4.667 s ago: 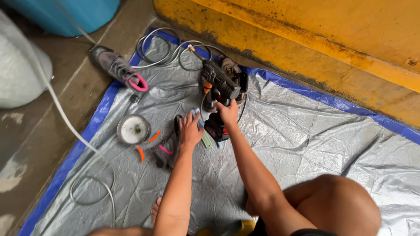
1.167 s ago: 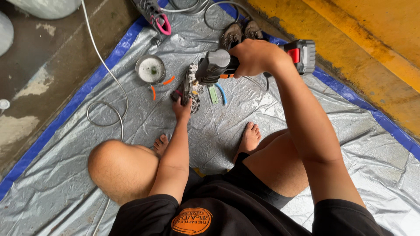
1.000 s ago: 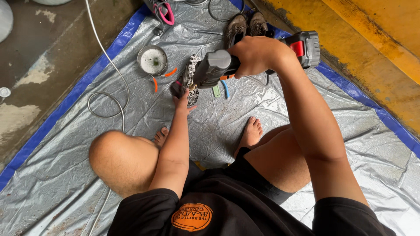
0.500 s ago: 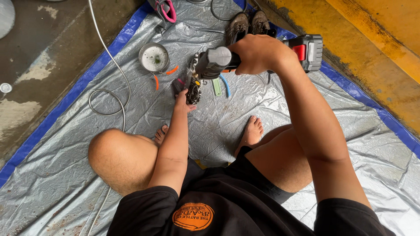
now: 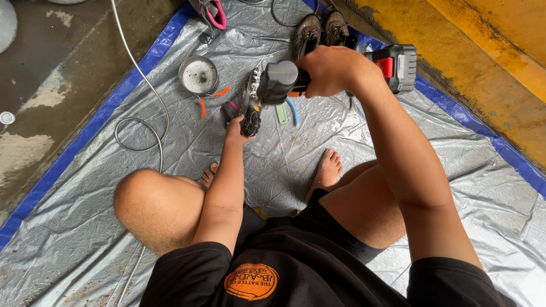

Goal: The person scrubs the sole of a shoe with a green brush while sitting on a tarp. They then use a handheld power washer to rinse the shoe and a second shoe nearby.

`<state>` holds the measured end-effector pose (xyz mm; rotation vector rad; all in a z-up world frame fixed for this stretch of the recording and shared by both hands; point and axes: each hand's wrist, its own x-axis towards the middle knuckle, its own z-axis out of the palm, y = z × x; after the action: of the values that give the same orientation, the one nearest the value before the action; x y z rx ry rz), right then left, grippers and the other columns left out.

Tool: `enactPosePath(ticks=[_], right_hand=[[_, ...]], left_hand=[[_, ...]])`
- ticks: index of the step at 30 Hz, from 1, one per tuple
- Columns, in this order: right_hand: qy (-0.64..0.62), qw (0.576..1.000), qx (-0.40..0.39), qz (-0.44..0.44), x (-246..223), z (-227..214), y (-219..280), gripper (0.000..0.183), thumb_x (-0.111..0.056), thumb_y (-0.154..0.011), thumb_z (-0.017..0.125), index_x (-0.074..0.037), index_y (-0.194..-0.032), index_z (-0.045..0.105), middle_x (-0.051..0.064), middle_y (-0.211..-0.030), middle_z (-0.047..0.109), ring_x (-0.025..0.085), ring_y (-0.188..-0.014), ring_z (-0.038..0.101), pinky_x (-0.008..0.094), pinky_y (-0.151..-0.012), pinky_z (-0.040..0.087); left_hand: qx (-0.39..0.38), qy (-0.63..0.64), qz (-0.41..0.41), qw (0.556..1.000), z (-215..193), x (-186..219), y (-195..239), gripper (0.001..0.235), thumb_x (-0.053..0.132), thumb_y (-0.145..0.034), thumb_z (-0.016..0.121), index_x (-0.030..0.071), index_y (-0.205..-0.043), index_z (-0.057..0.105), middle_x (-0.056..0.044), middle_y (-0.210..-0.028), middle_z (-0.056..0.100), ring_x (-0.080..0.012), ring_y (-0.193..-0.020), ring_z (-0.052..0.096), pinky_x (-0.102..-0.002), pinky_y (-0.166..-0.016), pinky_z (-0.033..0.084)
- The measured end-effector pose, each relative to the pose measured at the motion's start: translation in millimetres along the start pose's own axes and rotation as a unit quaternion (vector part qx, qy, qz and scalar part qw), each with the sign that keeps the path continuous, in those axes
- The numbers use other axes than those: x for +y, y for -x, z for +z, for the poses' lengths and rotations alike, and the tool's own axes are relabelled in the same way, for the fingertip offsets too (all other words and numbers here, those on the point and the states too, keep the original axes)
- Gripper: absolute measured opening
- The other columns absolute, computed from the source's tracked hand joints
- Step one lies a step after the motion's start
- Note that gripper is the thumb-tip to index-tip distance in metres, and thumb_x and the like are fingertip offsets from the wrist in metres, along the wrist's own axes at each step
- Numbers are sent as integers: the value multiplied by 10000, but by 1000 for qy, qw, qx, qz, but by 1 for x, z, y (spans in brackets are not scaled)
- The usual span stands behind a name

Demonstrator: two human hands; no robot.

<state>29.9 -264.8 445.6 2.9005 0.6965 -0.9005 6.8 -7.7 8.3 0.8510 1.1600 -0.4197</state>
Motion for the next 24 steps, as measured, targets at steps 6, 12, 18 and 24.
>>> enactPosePath(ticks=[6,12,18,24], right_hand=[[-17,1000,1,23,10,-2,1,431,-297,-878,792,-113,-1261,719,172,-1041,770,390,-977,712,545,-712,535],[-12,999,-30,-14,12,5,-6,479,-387,-870,782,-60,-1213,711,172,-1055,754,389,-960,704,536,-734,529],[-59,996,48,44,12,2,-8,394,-207,-858,707,-146,-1248,712,170,-1015,755,401,-902,707,553,-705,541],[-47,994,89,48,23,6,-15,466,-491,-952,742,-136,-1252,714,210,-1042,766,471,-929,717,587,-752,543]], left_hand=[[-1,-28,-10,1000,-1,1,-6,729,291,-997,728,133,-1649,444,-226,-1687,484,-462,-1526,494,-676,-1212,454],[40,-24,-10,999,-2,-2,-30,850,273,-972,793,211,-1655,291,-248,-1651,447,-504,-1434,550,-693,-1114,542],[26,-37,0,999,-6,-6,-41,732,312,-930,810,208,-1552,438,-205,-1554,575,-440,-1345,628,-630,-1034,580],[15,-52,-9,998,-6,-6,-42,712,352,-913,816,177,-1536,521,-201,-1480,654,-421,-1302,670,-597,-1029,581]])
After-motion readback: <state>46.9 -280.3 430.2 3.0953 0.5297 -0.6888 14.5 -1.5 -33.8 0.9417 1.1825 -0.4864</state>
